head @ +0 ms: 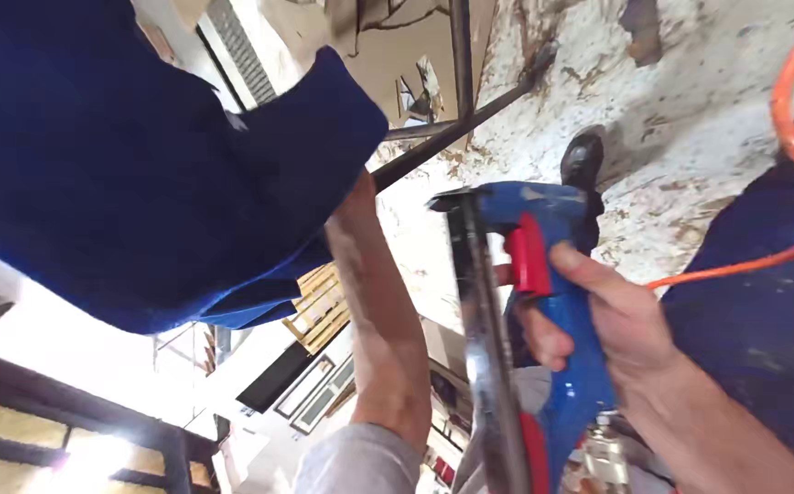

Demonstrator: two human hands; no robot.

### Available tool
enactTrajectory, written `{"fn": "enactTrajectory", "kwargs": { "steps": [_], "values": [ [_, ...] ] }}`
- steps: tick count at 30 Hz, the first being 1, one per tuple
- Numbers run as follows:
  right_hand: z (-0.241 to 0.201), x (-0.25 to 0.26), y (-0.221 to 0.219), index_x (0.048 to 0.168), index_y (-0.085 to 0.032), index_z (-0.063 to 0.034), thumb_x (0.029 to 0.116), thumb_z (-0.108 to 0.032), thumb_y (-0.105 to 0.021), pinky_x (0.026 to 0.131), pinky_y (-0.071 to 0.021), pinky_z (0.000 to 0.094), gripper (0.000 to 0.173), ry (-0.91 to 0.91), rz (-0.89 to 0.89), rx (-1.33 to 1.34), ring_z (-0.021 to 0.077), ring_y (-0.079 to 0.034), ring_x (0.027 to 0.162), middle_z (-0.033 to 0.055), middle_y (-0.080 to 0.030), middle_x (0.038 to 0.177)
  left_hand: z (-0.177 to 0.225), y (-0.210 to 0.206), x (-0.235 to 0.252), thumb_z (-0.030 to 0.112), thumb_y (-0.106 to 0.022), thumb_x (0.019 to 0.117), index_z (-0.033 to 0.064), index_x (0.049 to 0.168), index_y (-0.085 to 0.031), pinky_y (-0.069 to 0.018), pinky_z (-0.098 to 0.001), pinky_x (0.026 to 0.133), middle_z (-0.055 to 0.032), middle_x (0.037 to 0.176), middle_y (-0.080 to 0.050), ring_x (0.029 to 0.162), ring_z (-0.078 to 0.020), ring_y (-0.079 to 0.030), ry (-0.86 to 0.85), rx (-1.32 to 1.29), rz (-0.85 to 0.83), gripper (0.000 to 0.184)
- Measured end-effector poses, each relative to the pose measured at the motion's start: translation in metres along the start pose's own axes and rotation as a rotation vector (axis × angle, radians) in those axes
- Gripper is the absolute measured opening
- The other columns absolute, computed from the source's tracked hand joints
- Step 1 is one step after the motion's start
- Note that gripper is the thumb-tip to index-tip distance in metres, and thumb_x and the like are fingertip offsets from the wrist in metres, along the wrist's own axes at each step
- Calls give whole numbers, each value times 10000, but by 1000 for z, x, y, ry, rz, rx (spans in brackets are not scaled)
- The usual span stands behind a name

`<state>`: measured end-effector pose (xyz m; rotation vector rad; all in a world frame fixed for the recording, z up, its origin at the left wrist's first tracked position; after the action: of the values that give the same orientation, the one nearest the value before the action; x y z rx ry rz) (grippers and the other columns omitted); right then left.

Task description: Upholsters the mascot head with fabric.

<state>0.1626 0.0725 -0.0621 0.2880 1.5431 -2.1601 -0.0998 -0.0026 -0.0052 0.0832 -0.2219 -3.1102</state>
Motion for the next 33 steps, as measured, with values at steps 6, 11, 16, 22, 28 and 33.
{"fn": "enactTrajectory", "kwargs": {
  "steps": [6, 11, 16, 22, 28, 33],
  "values": [
    [-49, -46, 29, 1184, -630, -130, 1041, -423, -528, 465, -580, 234, 341, 141, 68, -177, 103, -666, 539, 71, -748, 1070, -48, -26, -156, 407, -165, 1086, 178, 1184, -626, -550, -318, 801, 45, 960, -650, 884, -109, -643, 556, -17, -250, 524],
    [-61, -86, 18, 1216, -611, -97, 1049, -388, -527, 468, -582, 254, 346, 191, 129, -245, 132, -680, 558, 122, -739, 1131, 15, -92, -136, 650, -86, 1003, 171, 1345, -553, -553, -374, 909, -13, 1207, -652, 1104, -159, -639, 648, -814, -505, 751],
    [-75, -123, -9, 1238, -541, -89, 1053, -385, -521, 472, -586, 284, 349, 238, 219, -462, 167, -680, 562, 148, -733, 1129, 52, -99, -71, 511, -307, 1023, 39, 898, -579, -586, -303, 589, -105, 755, -651, 653, -198, -675, 700, -1289, -336, 559],
    [-104, -135, -60, 1242, -495, -88, 1073, -355, -449, 458, -576, 270, 319, 223, 335, -709, 150, -666, 533, 121, -748, 1077, 32, -100, -36, 187, -401, 1012, 74, 633, -577, -428, -197, 428, 2, 483, -530, 401, -55, -487, 540, -1288, -305, 433],
    [-85, -77, -110, 1224, -537, -102, 1095, -320, -305, 445, -566, 255, 344, 57, 198, -596, 143, -672, 542, 118, -744, 1104, 13, -92, -15, 265, -278, 1056, 93, 732, -537, -497, -246, 466, -9, 524, -535, 439, -100, -535, 592, -1234, -220, 449],
    [-31, -27, -110, 1210, -569, -83, 1103, -352, -317, 472, -576, 256, 384, -52, 93, -236, 148, -680, 555, 141, -733, 1147, 12, -90, 12, 176, -453, 1001, 107, 695, -614, -507, -197, 505, 9, 587, -617, 500, -51, -582, 417, -1124, -584, 352]
  ]
}}
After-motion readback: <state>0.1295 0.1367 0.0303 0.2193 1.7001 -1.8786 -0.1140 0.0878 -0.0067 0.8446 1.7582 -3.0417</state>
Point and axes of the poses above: each hand's wrist, its own x-axis towards the middle knuckle, its own y-axis out of the back of the hand, z = x × y, the point moved 10 cm from there along x, towards the middle knuckle
